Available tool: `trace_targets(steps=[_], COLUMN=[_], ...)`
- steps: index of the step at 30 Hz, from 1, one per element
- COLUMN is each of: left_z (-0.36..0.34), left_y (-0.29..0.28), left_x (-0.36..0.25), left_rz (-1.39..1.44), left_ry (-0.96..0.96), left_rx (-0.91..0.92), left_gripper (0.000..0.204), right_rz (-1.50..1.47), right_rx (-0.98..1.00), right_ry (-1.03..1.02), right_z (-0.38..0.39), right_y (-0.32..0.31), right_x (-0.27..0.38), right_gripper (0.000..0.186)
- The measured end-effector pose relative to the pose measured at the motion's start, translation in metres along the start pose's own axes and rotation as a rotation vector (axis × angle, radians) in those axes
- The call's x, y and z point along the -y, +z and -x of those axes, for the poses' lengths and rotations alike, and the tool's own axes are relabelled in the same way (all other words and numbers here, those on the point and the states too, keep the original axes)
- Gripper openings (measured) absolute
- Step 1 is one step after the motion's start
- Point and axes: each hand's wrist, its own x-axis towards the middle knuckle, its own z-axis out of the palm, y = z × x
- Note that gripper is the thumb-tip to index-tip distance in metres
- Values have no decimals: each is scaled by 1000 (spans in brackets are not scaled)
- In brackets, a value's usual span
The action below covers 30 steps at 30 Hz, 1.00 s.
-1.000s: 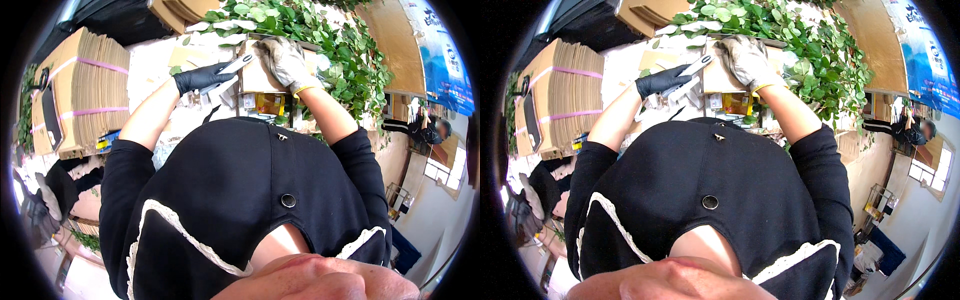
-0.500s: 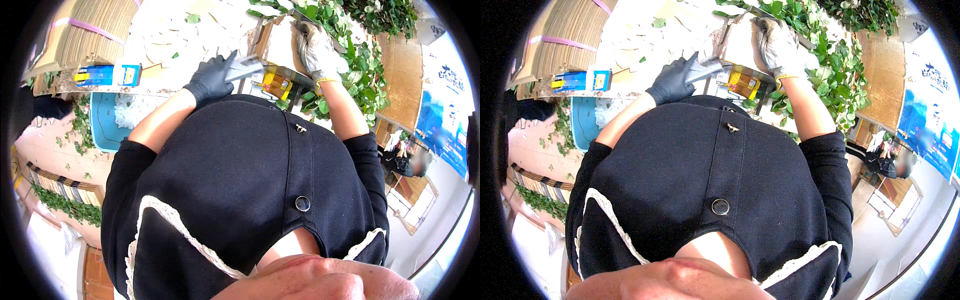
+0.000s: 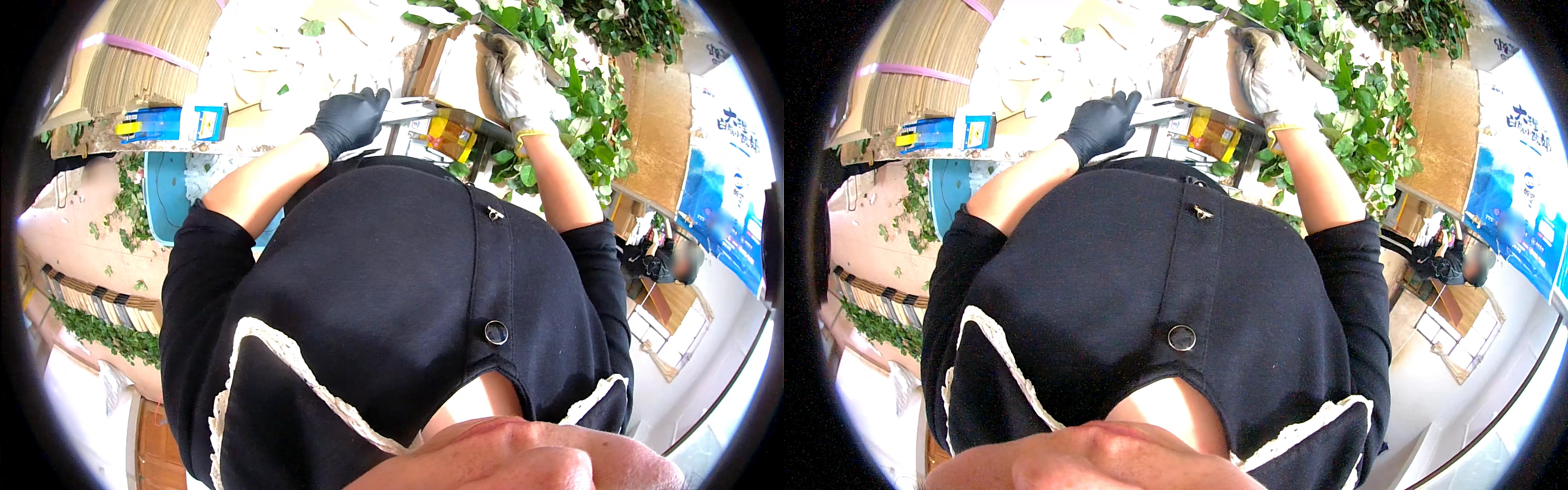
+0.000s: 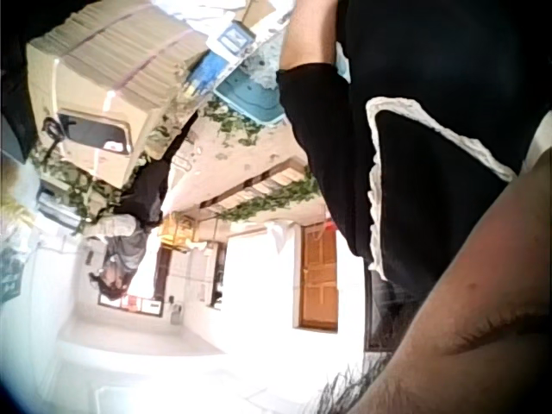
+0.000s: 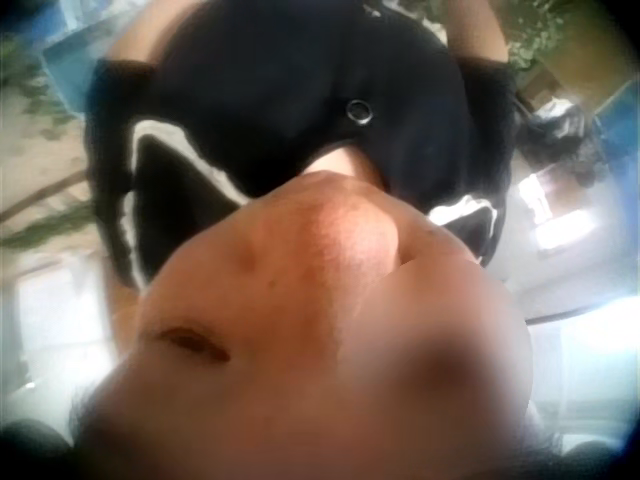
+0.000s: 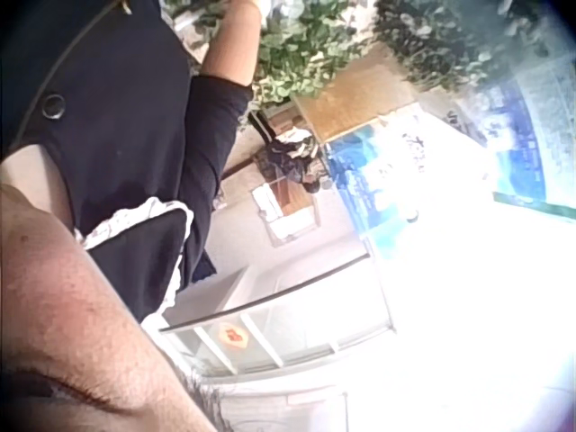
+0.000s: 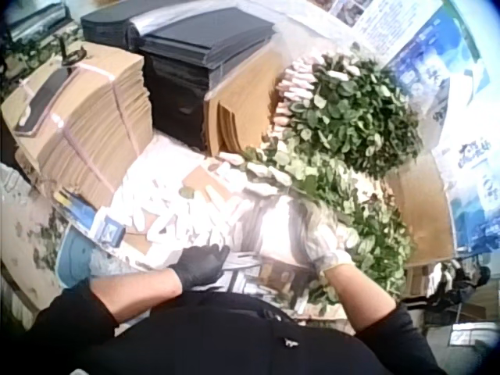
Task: The person arranges pink roses and green leaves into a cardboard box. They place the flowers and leaves one by one, adjusting their positions to create a decorative arrangement.
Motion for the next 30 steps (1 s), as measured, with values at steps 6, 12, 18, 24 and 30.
trace_targets(steps=[6, 12, 18, 24, 30], left_z=[-30, -112, -148, -156, -89], left_y=[-27, -72, -64, -62, -139], left_x=[45, 69, 73, 76, 34], left_rz=[-371, -423, -297, -181, 38], left_ry=[318, 70, 223, 181, 62], left_rx=[-182, -214, -111, -5, -189], left_gripper=[58, 55, 55, 38, 61], right_rz=[31, 16, -8, -20, -29], right_rx=[32, 87, 106, 88, 52], right_ry=[41, 119, 165, 130, 150], right_z=[-4, -7, -7, -7, 3], right_y=[-6, -8, -2, -5, -4], right_x=[8, 10, 2, 0, -2], right_gripper=[25, 21, 26, 27, 24])
